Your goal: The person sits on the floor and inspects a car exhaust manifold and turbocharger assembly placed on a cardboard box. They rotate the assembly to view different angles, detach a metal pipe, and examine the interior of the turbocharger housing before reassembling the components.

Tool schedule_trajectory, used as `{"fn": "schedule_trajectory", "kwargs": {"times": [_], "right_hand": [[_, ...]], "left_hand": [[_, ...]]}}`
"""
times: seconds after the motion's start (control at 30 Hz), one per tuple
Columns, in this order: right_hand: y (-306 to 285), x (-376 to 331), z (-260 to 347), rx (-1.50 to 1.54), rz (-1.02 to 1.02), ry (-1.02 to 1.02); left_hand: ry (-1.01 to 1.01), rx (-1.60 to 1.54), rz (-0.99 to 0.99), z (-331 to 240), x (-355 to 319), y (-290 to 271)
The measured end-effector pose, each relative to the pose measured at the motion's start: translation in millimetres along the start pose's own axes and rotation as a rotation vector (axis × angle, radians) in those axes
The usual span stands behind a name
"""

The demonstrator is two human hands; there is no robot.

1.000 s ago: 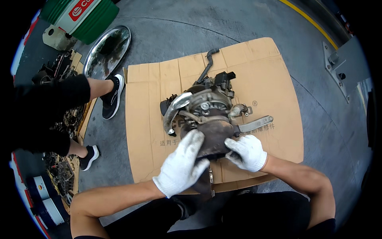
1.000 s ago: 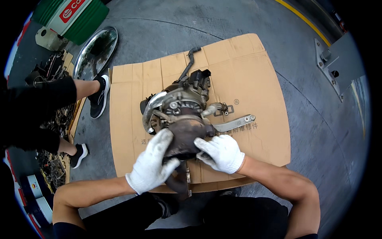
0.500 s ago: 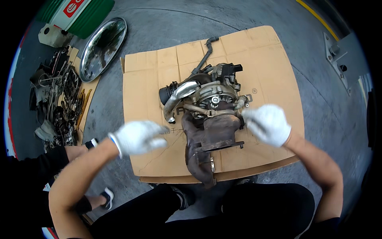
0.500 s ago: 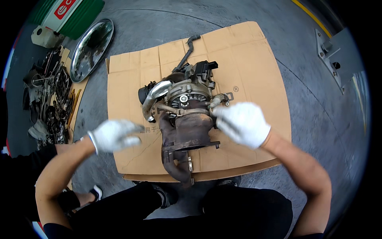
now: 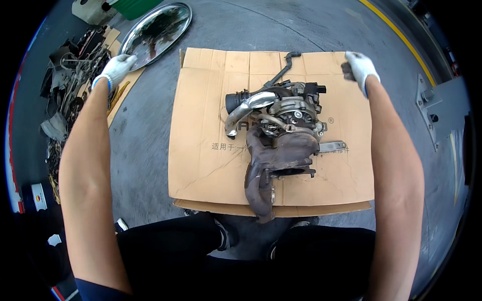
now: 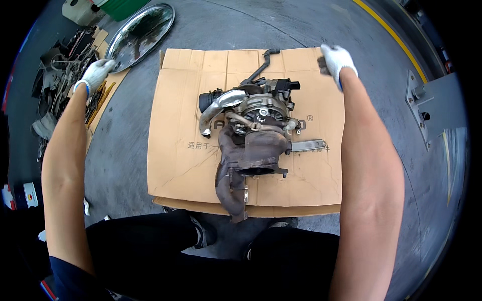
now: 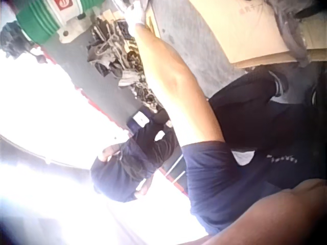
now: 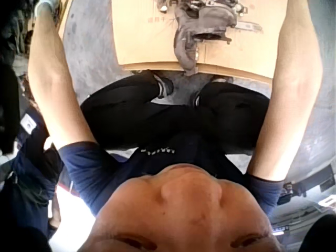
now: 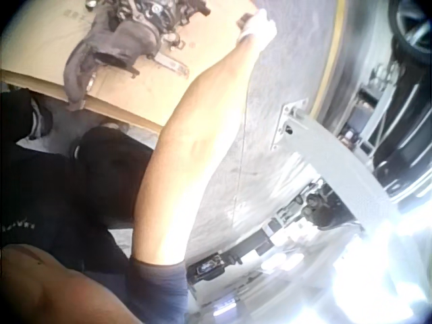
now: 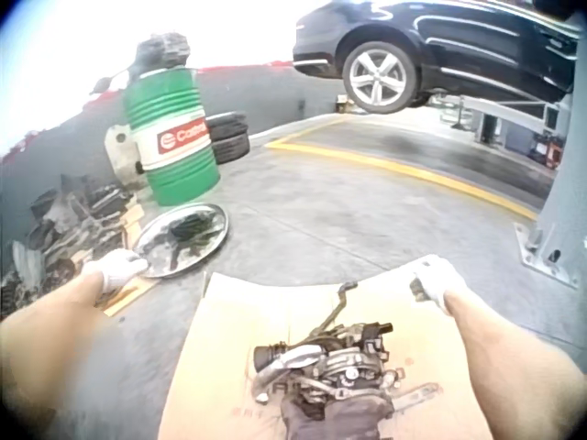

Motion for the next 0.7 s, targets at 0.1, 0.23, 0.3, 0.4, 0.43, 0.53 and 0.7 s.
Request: {"fn": "schedule_trajectory", "kwargs": {"times": [0.1, 0.23, 0.3, 0.4, 0.43, 0.53, 0.7], "right_hand": [[9.8, -21.6, -33.5, -0.119, 0.137, 0.063], [-35.4, -15.8, -73.1, -0.238, 0.117, 0.162], [-49.6, -10.2, -84.9, -0.201, 0.077, 0.199], [-62.1, -5.9, -89.6, -0.176, 0.026, 0.218], [-62.8, -2.4, -91.3, -0.182, 0.026, 0.219], [-64.0, 3.4, -92.3, -0.221, 0.045, 0.213], [-63.7, -1.0, -86.7, -0.297, 0.056, 0.187]], "left_hand": [[0.083, 0.276, 0.153, 12.6, -25.1, 23.0], [0.012, 0.288, 0.291, 21.3, -51.4, 30.8], [0.037, 0.332, 0.203, 36.2, -50.9, 23.1], [-0.004, 0.326, 0.278, 37.3, -55.4, 16.1], [0.009, 0.320, 0.241, 42.5, -53.4, 16.1], [0.045, 0.292, 0.193, 42.8, -49.3, 22.5], [0.084, 0.221, 0.259, 31.1, -26.2, 32.0]]}}
Point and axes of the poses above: each hand's wrist, its own x-axis towards the middle knuckle, its own y-axis out of the palm, z = x × y, the point moved 5 cm from there along x, towards the middle knuckle, and after that the axes turned 5 degrees about -z, right-handed, at the moved point
